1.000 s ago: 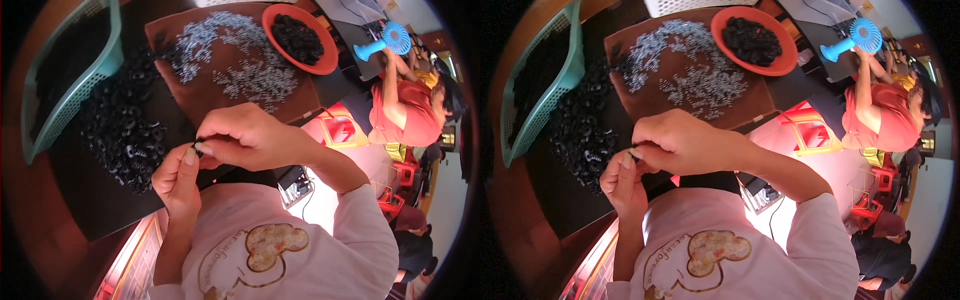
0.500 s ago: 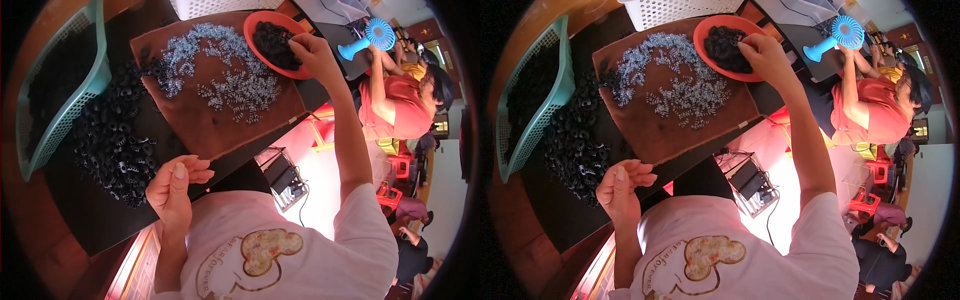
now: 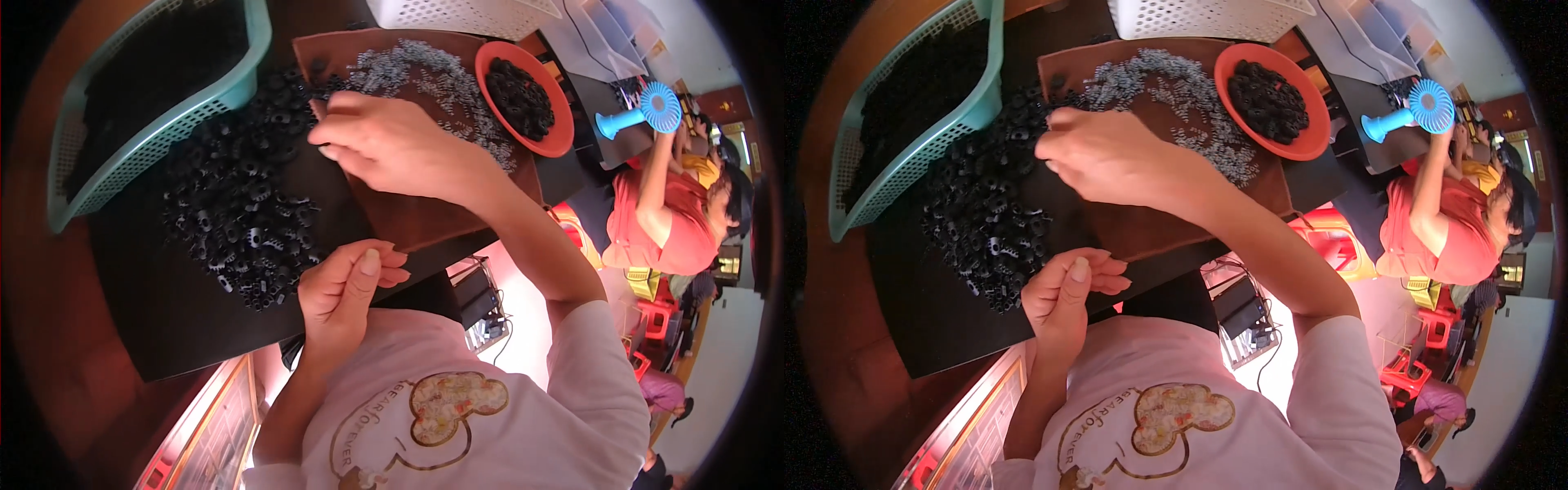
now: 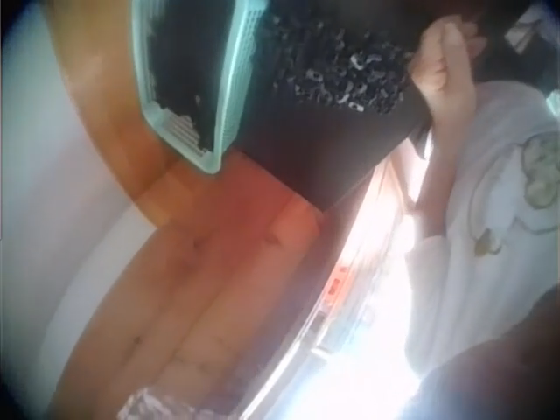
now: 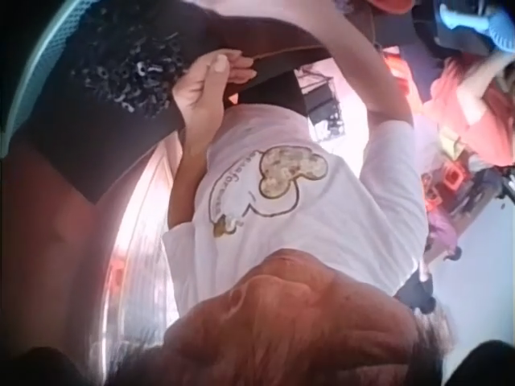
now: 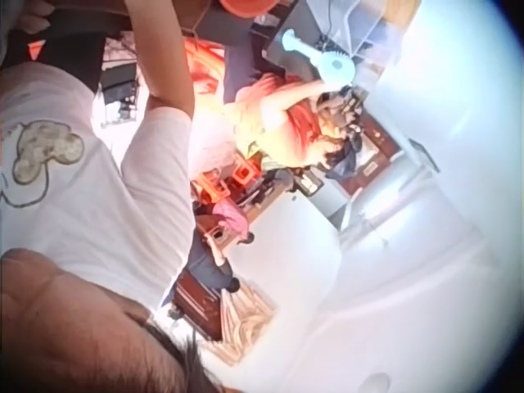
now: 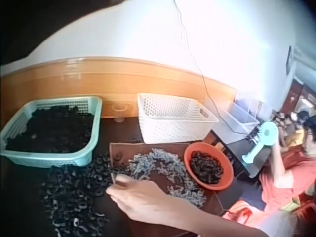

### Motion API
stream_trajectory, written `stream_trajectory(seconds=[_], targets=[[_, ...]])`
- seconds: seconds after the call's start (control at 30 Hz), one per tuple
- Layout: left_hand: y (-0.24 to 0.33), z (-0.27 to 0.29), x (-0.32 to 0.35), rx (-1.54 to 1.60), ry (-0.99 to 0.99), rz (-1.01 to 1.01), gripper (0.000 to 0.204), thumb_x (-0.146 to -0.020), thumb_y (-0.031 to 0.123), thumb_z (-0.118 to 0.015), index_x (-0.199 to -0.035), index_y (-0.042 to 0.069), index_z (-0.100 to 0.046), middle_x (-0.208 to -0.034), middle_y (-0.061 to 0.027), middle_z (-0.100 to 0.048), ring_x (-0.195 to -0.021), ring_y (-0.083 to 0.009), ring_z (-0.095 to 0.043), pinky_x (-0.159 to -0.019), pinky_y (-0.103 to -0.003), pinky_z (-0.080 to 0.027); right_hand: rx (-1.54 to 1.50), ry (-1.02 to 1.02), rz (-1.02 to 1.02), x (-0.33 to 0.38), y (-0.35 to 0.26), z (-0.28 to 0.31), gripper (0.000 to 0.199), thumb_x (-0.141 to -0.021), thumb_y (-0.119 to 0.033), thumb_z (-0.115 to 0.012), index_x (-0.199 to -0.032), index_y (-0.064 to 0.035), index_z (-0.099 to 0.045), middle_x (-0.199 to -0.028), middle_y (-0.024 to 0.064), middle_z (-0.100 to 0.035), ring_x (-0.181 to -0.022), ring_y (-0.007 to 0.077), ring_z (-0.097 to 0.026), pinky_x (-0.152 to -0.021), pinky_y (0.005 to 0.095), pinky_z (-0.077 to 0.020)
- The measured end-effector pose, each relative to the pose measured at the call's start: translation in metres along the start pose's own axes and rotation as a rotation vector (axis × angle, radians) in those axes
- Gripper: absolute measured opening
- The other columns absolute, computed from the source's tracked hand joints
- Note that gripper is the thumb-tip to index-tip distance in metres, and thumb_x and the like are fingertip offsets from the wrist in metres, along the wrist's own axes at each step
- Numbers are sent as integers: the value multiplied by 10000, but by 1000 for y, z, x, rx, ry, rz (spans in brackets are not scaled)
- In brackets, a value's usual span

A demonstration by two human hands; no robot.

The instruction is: Manually assembling plastic hair clips by inserting metal springs into the hinge mechanism.

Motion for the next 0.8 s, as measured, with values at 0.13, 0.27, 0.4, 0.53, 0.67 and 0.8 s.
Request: stream_trajectory(seconds=[0.13, 0.27, 0.4, 0.53, 0.67, 0.8], targets=[[2, 2, 1, 20, -19, -7, 271, -1020, 167, -514, -1100, -69, -621, -941, -132, -707, -794, -162, -692, -724, -268, -556, 223, -132, 79, -29, -5, -26, 125, -853, -161, -651, -884, -48, -607, -908, 73, -561, -737, 286, -631, -583, 402, -528], [1, 6, 0, 38, -23, -5, 270, -1022, 165, -510, -1099, -67, -622, -944, -129, -705, -800, -161, -692, -724, -268, -556, 372, -107, 172, -30, -7, -30, 153, -842, -159, -653, -802, -34, -574, -836, 63, -542, -696, 260, -621, -520, 378, -513], [-1, 8, 0, 99, -18, 4, 273, -1029, 183, -496, -1106, -54, -609, -952, -130, -697, -792, -164, -689, -718, -270, -556, 37, 111, 150, -2, -18, -4, 119, -824, -144, -656, -803, -47, -591, -852, 84, -587, -713, 286, -643, -542, 389, -524], [0, 9, -2, 277, 88, 29, 310, -1047, 233, -450, -1145, -37, -566, -978, -142, -683, -799, -180, -679, -738, -295, -553, -237, 137, 134, 31, -25, 9, 221, -812, -29, -717, -1024, -15, -659, -864, 98, -550, -678, 231, -575, -595, 320, -474], [-4, 9, -7, 353, 82, -76, 353, -1049, 284, -436, -1122, -41, -550, -955, -146, -669, -779, -181, -661, -731, -302, -551, -192, 173, 154, 53, -35, 9, 197, -788, -51, -700, -978, -18, -659, -854, 87, -553, -648, 226, -597, -530, 325, -484], [-5, 10, -10, 269, 66, -73, 341, -1052, 295, -427, -1086, -16, -561, -909, -122, -665, -741, -162, -650, -689, -296, -545, -108, 141, 181, 61, -52, 10, 278, -760, -103, -673, -1029, -47, -628, -796, 56, -506, -637, 225, -603, -499, 339, -494]])
Point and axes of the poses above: each hand's wrist, its own x-axis away from the middle knuckle, its own z-axis out of the back of the hand, y = z × x, the point moved 1 cm from there along -x, towards the middle knuckle
